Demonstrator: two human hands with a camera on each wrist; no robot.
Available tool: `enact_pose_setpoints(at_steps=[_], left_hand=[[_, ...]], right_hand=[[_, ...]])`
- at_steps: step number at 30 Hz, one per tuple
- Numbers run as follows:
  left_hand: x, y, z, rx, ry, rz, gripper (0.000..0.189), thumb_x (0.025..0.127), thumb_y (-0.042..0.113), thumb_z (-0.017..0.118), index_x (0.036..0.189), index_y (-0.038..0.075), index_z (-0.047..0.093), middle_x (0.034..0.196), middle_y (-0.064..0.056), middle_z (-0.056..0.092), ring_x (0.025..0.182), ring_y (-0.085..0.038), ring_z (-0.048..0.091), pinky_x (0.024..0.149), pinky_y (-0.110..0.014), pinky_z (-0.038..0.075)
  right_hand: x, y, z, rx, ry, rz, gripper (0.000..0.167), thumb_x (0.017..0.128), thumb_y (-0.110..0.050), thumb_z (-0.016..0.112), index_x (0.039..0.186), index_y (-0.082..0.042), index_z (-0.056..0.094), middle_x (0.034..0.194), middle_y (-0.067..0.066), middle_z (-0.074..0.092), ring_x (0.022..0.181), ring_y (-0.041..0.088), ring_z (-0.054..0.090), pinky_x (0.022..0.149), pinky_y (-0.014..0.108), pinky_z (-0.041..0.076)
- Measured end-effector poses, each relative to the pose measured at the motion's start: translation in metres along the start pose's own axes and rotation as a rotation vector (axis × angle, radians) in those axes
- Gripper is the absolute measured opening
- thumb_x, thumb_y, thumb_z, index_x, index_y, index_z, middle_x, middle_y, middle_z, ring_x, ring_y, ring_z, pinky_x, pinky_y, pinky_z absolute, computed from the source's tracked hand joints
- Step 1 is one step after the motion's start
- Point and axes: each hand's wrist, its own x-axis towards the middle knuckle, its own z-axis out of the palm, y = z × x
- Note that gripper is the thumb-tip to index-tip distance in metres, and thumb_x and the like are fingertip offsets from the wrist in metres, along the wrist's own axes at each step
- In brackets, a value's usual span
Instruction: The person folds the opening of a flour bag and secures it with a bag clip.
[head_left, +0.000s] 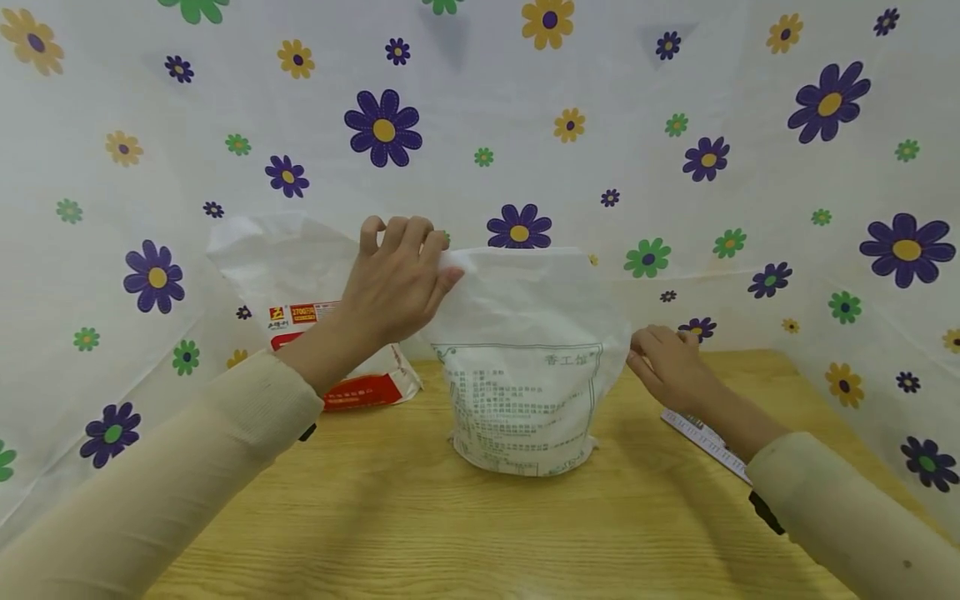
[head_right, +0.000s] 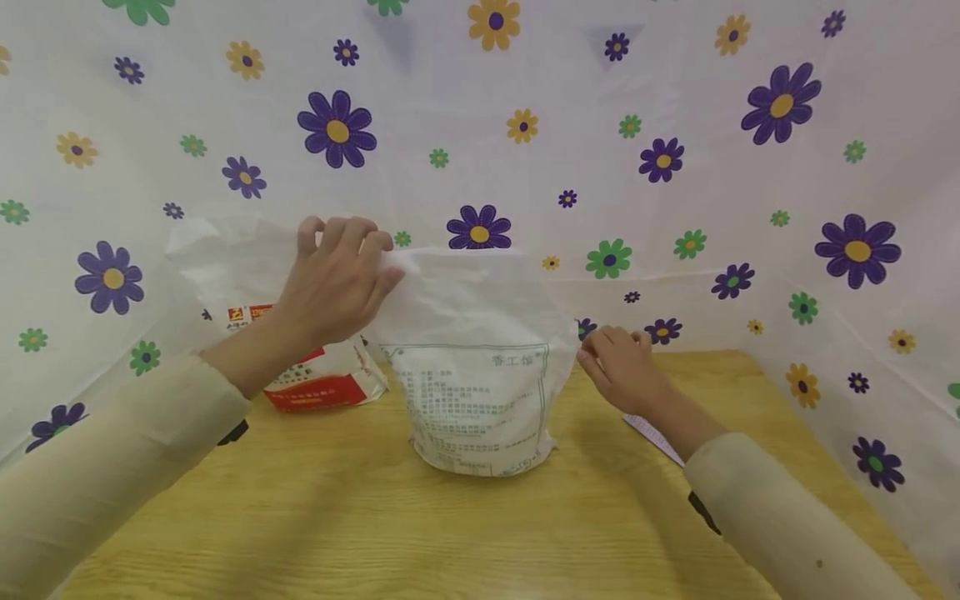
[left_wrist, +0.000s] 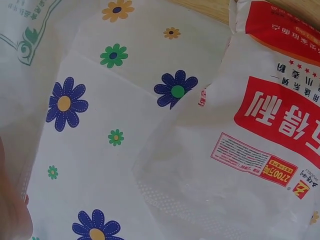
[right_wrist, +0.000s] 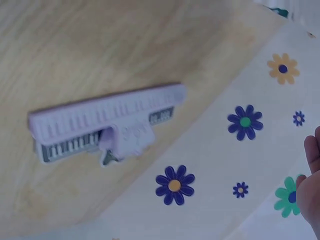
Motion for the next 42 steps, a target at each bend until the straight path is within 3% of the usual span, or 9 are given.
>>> enact_pose_setpoints(at_steps=[10, 18, 22, 25, 32, 42], left_hand=[[0.014, 0.011, -0.001, 0.044, -0.029, 0.028, 0.044, 0.105, 0.044, 0.037, 0.119, 0.005, 0.052, 0.113, -0.014, 0.05, 0.107, -0.033, 0.039, 0.096, -0.052, 0.021], [0.018, 0.015, 0.001, 0.082, -0.049, 0.082, 0.039, 0.105, 0.042, 0.039, 0.124, 0.01, 0.052, 0.115, -0.012, 0.051, 0.107, -0.031, 0.041, 0.096, -0.052, 0.021], [0.021, 0.017, 0.001, 0.085, -0.045, 0.104, 0.034, 0.106, 0.04, 0.04, 0.124, 0.014, 0.053, 0.114, -0.012, 0.052, 0.106, -0.031, 0.042, 0.096, -0.052, 0.023], [0.021, 0.018, 0.001, 0.088, -0.047, 0.112, 0.033, 0.106, 0.039, 0.04, 0.123, 0.014, 0.053, 0.113, -0.011, 0.052, 0.105, -0.031, 0.043, 0.096, -0.051, 0.024], [0.021, 0.019, 0.002, 0.049, -0.047, 0.133, 0.025, 0.106, 0.034, 0.043, 0.119, 0.015, 0.053, 0.102, -0.009, 0.05, 0.099, -0.029, 0.043, 0.094, -0.049, 0.024], [0.021, 0.016, 0.003, 0.038, 0.012, 0.204, 0.021, 0.106, 0.026, 0.046, 0.124, 0.018, 0.055, 0.104, -0.01, 0.053, 0.099, -0.03, 0.045, 0.093, -0.048, 0.027]], right_hand=[[0.023, -0.007, -0.029, 0.074, 0.104, 0.01, 0.028, 0.107, -0.018, 0.036, 0.111, 0.0, 0.058, 0.108, 0.016, 0.06, 0.103, 0.034, 0.053, 0.094, 0.061, 0.025], [0.04, -0.025, -0.043, 0.148, 0.223, -0.069, 0.036, 0.109, -0.021, 0.03, 0.112, 0.002, 0.058, 0.103, 0.016, 0.061, 0.101, 0.033, 0.054, 0.094, 0.057, 0.027], [0.042, -0.038, -0.046, 0.185, 0.229, -0.113, 0.034, 0.108, -0.021, 0.033, 0.114, 0.004, 0.056, 0.105, 0.019, 0.061, 0.102, 0.035, 0.055, 0.098, 0.057, 0.025], [0.042, -0.043, -0.046, 0.143, 0.207, -0.166, 0.031, 0.106, -0.023, 0.039, 0.114, 0.003, 0.055, 0.106, 0.018, 0.06, 0.101, 0.033, 0.054, 0.1, 0.057, 0.025], [0.039, -0.039, -0.039, 0.011, 0.224, -0.292, 0.025, 0.1, -0.028, 0.054, 0.098, -0.004, 0.05, 0.086, 0.007, 0.049, 0.082, 0.023, 0.044, 0.088, 0.048, 0.027], [0.04, -0.037, -0.033, -0.042, 0.302, -0.371, 0.053, 0.104, -0.055, 0.033, 0.087, -0.007, 0.048, 0.075, 0.001, 0.044, 0.073, 0.019, 0.04, 0.082, 0.043, 0.028]])
